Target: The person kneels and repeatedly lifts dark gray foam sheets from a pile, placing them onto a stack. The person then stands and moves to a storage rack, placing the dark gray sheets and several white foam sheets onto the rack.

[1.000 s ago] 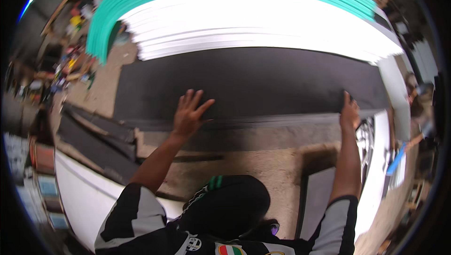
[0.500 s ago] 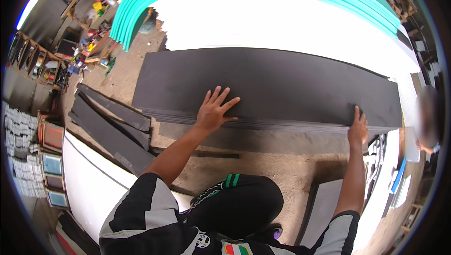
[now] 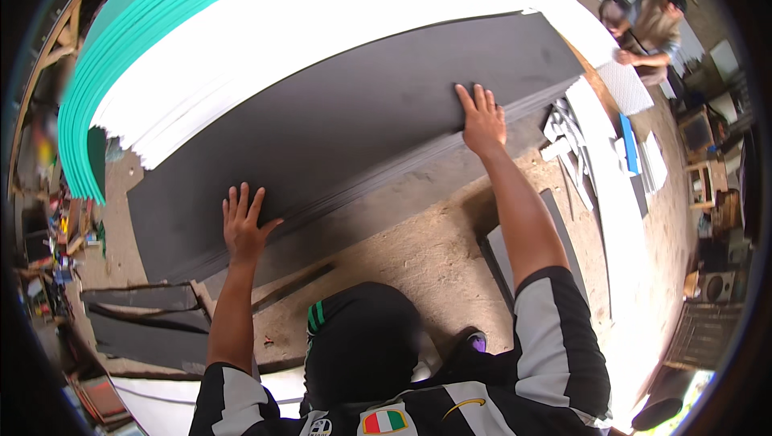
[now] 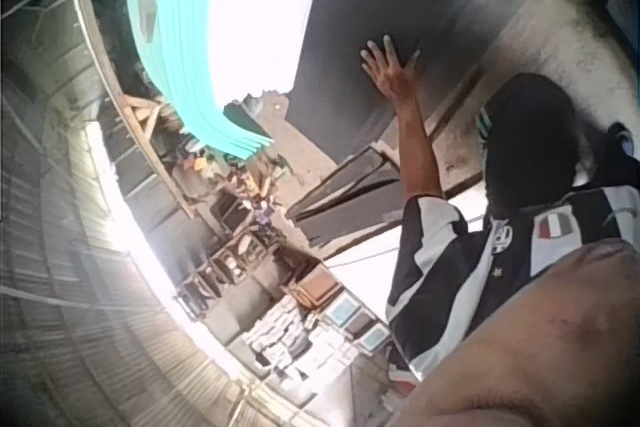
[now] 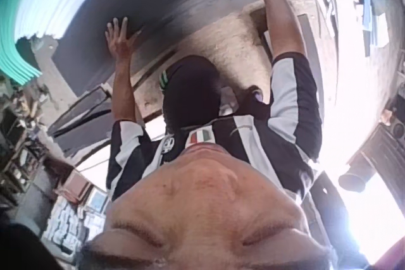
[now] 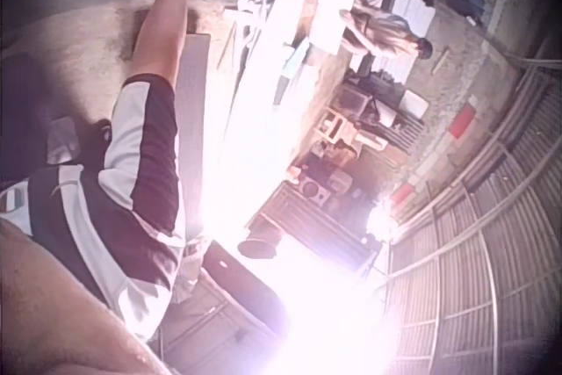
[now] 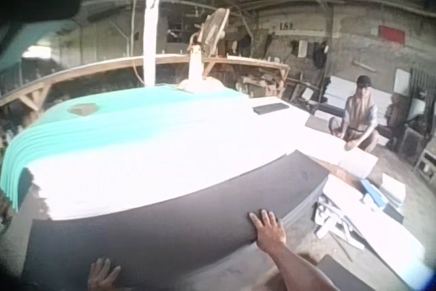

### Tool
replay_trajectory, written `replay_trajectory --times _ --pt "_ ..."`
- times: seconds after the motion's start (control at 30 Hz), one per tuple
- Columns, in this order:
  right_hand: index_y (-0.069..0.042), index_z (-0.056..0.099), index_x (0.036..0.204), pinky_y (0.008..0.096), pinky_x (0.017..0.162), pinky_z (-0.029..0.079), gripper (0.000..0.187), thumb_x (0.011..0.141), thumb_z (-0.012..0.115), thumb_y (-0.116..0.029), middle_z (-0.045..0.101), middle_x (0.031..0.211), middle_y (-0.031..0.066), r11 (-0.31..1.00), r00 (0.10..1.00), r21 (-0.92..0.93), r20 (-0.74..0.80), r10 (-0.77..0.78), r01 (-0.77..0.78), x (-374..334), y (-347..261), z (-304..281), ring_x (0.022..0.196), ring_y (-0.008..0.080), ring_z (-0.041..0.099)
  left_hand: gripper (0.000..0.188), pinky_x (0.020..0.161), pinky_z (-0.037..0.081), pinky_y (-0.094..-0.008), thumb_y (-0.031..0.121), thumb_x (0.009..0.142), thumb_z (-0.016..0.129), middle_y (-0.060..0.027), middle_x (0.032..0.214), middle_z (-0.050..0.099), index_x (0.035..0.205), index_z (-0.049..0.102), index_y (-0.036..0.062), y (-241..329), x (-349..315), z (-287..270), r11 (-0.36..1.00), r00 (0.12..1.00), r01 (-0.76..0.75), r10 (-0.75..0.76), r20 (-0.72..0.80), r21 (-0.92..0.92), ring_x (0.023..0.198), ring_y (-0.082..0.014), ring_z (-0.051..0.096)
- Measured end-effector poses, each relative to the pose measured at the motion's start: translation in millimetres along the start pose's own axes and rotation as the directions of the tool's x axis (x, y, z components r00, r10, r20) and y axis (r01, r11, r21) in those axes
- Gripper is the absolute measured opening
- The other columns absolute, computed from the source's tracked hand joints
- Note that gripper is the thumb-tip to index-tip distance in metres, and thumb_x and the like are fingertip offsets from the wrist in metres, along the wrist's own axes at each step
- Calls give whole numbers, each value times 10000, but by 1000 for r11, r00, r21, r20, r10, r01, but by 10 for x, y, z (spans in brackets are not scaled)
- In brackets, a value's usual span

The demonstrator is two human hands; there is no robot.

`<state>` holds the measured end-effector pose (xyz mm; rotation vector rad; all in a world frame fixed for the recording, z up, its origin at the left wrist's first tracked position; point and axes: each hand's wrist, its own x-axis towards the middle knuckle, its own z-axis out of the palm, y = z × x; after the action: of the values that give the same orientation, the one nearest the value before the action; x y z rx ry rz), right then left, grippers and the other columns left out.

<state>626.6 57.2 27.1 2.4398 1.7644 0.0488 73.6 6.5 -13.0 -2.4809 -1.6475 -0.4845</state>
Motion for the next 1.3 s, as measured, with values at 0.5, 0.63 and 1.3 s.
replay_trajectory --times 0.5,0.63,1.3 --pt "-367 44 1700 506 1299 231 871 1021 524 -105 79 1772 125 994 983 50 152 -99 92 -524 276 -496 1631 328 114 759 1151 304 -734 590 864 776 -193 1530 548 1411 639 83 1750 1173 -216 955 948 -286 295 120 -82 1491 -408 423" --pt "-353 96 1699 509 1298 234 861 1003 528 -89 105 1766 139 992 994 79 41 -106 102 -878 752 -605 1630 337 119 679 1164 319 -700 552 888 766 -181 1488 586 1365 673 78 2820 1612 -218 820 816 -534 563 131 -205 1480 -386 434" --pt "-337 159 1687 542 1312 159 1118 817 808 -603 128 1766 99 818 825 250 399 401 -518 -6135 2286 1540 1633 299 110 1008 1298 197 -543 469 847 830 -201 1735 170 1657 298 194 6338 -1432 667 238 -53 -762 904 424 -603 1613 -379 150"
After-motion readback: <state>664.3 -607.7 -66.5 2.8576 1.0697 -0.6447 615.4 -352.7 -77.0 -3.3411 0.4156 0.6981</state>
